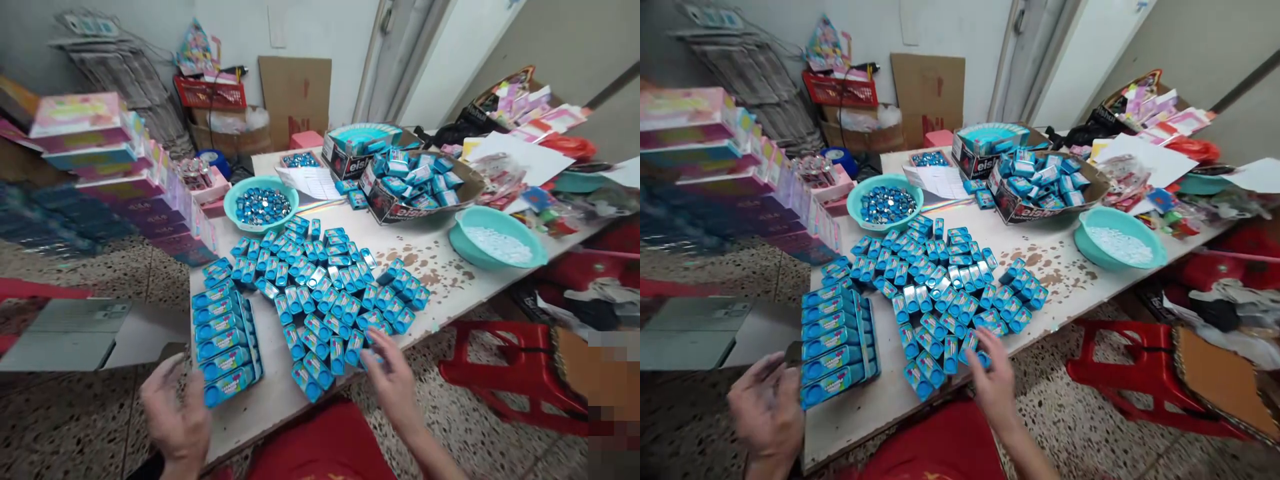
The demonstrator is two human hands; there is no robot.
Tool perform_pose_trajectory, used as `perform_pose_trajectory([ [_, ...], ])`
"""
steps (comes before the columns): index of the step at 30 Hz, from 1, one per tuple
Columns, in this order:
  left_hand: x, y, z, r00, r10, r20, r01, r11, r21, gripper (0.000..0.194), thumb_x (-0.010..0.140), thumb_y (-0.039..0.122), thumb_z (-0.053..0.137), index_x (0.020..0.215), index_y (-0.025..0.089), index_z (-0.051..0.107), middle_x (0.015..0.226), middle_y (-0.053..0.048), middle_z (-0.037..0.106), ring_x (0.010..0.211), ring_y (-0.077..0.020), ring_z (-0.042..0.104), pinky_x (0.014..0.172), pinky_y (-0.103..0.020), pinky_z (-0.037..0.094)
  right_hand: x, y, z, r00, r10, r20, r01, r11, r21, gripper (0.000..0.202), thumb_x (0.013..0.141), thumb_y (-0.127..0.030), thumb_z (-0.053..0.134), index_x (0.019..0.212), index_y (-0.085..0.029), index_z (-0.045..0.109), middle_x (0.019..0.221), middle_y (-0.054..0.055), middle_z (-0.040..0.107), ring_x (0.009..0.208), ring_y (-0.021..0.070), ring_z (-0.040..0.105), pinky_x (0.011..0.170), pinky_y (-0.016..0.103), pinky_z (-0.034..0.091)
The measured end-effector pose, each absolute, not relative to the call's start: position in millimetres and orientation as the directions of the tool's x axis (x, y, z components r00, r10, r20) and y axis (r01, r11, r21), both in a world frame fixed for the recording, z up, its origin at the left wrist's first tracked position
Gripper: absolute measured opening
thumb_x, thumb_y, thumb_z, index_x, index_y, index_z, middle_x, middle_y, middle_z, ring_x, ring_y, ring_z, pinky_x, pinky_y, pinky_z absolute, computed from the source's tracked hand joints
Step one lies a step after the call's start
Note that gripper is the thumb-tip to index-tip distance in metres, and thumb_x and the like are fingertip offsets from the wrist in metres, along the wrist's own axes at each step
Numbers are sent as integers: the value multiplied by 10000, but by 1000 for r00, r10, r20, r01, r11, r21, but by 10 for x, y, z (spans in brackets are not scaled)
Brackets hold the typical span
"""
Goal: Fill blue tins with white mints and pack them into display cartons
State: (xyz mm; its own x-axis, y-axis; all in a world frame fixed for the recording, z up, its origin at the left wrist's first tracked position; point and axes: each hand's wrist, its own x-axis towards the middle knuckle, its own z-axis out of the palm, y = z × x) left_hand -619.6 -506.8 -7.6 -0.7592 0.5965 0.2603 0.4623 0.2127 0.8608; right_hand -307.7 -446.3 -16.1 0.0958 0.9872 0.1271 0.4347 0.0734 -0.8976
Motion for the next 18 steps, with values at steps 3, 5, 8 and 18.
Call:
perform_pose_trajectory([
  [3, -5765, -4467, 206, -384, 787, 483, 710, -83, 699, 311, 805, 326, 582, 1105, 258, 543, 1111, -36, 580, 1080, -242, 554, 967, -445, 452, -2122, -4137, -335, 456, 878, 142, 558, -158, -815, 524, 747, -530, 573, 1100, -145, 620, 1137, 155, 596, 957, 273, 599, 865, 445, 479],
  [5, -5485, -3845, 247, -223, 827, 516, 735, -205, 647, 250, 842, 297, 545, 1080, 223, 573, 1066, -49, 609, 1045, -215, 571, 925, -392, 475, -1555, -3859, -513, 563, 808, 177, 629, -279, -726, 624, 708, -598, 526, 1067, -98, 631, 1099, 183, 593, 928, 301, 588, 893, 482, 445],
  [8, -5135, -2845, 53, -130, 900, 417, 706, -211, 675, 226, 875, 305, 489, 1044, 201, 599, 998, -49, 640, 950, -175, 605, 842, -321, 502, -839, -3358, -877, 566, 801, 196, 696, -336, -635, 652, 702, -630, 451, 1026, -97, 642, 1080, 200, 597, 990, 342, 556, 919, 497, 415],
  [18, -3810, -2047, -366, -183, 969, 167, 706, 11, 708, 206, 855, 254, 525, 1007, 175, 640, 988, -48, 688, 938, -163, 627, 846, -286, 486, -198, -2270, -1828, 115, 984, 133, 932, -61, -357, 676, 807, -595, 334, 1280, -162, 544, 1290, 236, 498, 1250, 466, 352, 912, 656, 291],
])
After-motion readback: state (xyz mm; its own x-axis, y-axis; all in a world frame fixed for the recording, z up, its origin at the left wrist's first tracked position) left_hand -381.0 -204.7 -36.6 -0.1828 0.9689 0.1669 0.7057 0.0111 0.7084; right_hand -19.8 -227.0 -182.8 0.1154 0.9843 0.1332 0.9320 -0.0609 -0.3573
